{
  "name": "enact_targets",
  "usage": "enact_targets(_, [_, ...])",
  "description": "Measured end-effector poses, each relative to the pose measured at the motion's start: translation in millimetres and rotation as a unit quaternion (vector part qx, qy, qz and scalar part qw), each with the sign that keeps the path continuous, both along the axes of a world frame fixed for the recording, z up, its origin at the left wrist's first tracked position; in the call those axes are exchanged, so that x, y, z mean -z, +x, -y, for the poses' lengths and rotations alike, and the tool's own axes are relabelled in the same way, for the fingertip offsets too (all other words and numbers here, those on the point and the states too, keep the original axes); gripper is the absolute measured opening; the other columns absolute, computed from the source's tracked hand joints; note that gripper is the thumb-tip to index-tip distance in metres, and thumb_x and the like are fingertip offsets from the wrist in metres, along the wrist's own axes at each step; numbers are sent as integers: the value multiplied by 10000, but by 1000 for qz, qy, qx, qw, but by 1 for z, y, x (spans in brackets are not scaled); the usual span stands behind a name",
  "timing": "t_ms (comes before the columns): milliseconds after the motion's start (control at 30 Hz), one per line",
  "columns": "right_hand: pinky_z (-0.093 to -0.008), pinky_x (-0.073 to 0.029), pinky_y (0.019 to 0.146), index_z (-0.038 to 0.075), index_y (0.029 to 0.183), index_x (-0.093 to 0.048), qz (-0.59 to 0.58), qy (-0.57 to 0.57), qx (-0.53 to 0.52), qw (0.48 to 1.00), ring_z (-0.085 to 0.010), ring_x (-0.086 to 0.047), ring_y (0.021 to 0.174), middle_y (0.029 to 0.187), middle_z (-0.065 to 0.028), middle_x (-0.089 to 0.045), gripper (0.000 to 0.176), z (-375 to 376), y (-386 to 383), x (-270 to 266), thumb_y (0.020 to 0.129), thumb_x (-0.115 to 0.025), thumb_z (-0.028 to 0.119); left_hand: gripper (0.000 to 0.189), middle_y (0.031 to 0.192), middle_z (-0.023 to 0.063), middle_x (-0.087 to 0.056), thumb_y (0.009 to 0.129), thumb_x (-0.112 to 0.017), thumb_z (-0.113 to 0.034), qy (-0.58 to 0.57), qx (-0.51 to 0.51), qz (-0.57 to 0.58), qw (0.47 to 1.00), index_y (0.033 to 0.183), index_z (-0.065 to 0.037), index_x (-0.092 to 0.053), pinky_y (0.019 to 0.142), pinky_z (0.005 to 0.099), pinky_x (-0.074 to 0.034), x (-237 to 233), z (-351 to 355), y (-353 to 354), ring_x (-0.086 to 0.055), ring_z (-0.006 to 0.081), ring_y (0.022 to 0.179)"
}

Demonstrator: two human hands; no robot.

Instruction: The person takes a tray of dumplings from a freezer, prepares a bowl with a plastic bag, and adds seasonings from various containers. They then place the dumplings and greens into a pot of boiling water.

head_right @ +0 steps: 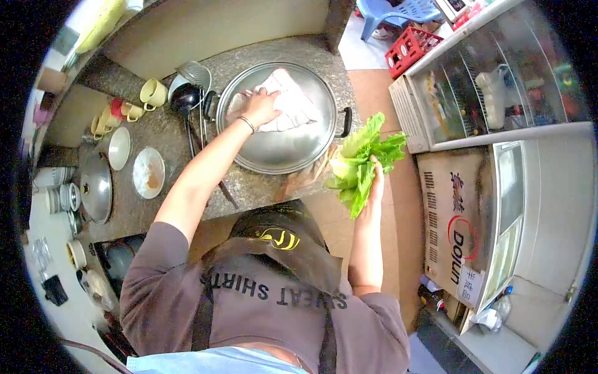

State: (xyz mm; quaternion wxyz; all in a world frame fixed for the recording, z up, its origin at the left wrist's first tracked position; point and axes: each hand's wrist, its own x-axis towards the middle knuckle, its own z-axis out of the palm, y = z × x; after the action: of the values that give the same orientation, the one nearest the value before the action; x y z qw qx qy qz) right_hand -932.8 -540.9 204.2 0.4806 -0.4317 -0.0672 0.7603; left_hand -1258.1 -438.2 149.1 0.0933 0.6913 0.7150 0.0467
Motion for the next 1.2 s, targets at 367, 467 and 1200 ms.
enact_targets(367, [-386,-484,780,63,1166,-503,28,55,56,996,-238,-576,914,1057,-81,-577,409,-11,46,8,869,-526,343,548,1033,181,-594,698,-711,-350,87,-5,122,989,1135,-44,-587,815,360,-490,-138,10,-66,-615,283,897])
enact_targets(467, [-318,-493,749,53,1113,-534,26,91,59,994,-187,-586,864,998,-63,-594,318,-26,26,12,867,-562,253,576,1063,178,-617,717,-715,-326,133,-132,160,969,1139,36,-564,800,295,-484,-203,55,-130,-621,215,888])
enact_targets(1200, [-280,-452,771,-43,1077,-591,378,389,-126,830,-162,-584,858,983,-83,-632,411,-137,-179,12,756,-728,175,511,1121,164,-590,754,-677,-311,182,-478,-81,855,1154,-11,-576,891,339,-415,-217,518,-339,-556,271,1032])
